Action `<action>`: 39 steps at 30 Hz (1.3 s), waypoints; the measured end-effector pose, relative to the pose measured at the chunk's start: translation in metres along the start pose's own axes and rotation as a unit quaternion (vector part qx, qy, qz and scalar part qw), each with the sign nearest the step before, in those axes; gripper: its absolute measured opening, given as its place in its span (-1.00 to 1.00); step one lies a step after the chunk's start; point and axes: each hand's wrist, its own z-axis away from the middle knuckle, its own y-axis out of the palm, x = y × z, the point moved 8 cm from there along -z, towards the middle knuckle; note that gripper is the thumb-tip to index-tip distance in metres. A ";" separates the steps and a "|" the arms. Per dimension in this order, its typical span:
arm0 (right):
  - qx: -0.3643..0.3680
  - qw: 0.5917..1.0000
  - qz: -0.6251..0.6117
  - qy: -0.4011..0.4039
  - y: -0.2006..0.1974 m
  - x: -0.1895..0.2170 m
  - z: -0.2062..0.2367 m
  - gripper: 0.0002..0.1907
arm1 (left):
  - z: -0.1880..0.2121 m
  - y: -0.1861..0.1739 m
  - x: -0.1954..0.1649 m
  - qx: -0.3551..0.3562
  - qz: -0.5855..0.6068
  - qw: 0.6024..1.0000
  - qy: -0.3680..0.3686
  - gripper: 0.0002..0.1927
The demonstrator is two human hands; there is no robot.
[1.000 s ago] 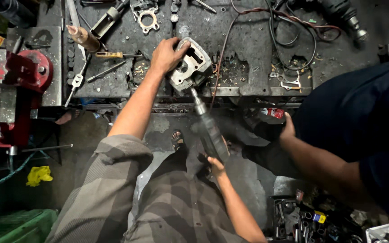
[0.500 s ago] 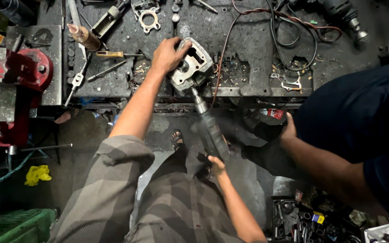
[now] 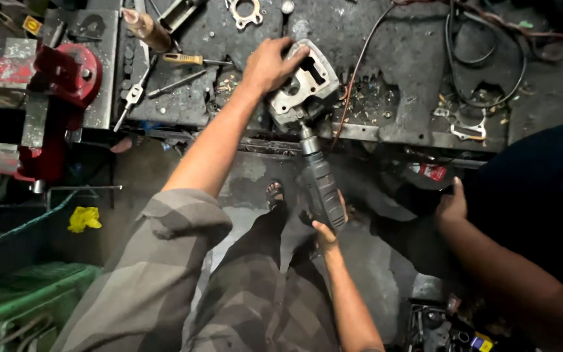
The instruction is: The person holds a die grinder in their right hand and grinds the gasket surface of a motorcycle engine crankcase held steady with the left hand on a cluttered workbench. They reposition the crankcase several times to grind different areas, then set it down and pick up a small tool from the bench.
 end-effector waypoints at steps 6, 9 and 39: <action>0.038 0.992 0.024 -0.121 0.010 0.028 0.020 -0.15 | -0.002 0.007 0.005 0.020 0.005 1.000 -0.014 -0.35; 0.013 0.998 0.014 -0.062 0.023 0.028 0.016 -0.10 | -0.001 0.006 -0.001 0.023 0.013 1.000 0.010 -0.36; -0.057 0.965 0.185 -0.180 -0.017 0.160 0.061 -0.10 | 0.036 0.021 -0.033 0.064 -0.036 0.994 0.079 -0.36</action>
